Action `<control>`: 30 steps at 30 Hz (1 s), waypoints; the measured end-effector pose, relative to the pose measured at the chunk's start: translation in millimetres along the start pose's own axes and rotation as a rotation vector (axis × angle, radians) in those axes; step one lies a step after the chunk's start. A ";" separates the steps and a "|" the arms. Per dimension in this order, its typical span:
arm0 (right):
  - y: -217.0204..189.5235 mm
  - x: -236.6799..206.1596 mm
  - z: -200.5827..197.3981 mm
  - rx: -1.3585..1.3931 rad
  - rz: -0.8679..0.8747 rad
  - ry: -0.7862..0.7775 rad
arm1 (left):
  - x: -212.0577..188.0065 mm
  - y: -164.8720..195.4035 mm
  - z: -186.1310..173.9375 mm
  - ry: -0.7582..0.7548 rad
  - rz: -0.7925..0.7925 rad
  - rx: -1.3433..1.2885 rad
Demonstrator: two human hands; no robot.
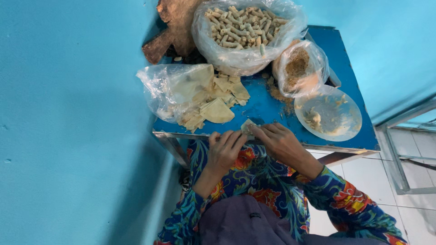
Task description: The person tears flat dough sheets into smaller pieces and rolls each piece between their fingers into a cylinder, adding the finished rolls to a plastic bag filled with similar rolled snacks. They occasionally reach into the bag of completed rolls and continue tearing and rolling more pieces.
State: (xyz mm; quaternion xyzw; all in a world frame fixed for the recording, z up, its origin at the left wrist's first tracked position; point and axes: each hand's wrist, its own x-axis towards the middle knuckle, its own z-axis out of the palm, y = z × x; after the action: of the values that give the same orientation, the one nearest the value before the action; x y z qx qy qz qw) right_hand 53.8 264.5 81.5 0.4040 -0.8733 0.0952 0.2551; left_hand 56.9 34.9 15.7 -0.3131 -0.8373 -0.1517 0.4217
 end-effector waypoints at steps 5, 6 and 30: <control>-1.2 3.9 0.3 0.149 0.043 -0.011 | 2.3 3.1 -0.4 -0.023 -0.023 -0.090; -1.9 5.1 -0.1 0.182 0.076 -0.029 | 3.3 3.1 -1.2 -0.022 -0.026 -0.101; -5.4 31.4 4.0 0.220 0.352 -0.178 | 39.8 -0.2 0.4 -0.195 -0.074 -0.130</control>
State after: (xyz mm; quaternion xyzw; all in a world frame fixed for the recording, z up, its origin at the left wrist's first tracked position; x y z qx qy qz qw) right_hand 39.4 238.9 94.2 0.2774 -0.9338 0.1968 0.1108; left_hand 38.7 50.7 47.4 -0.3219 -0.8737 -0.1900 0.3114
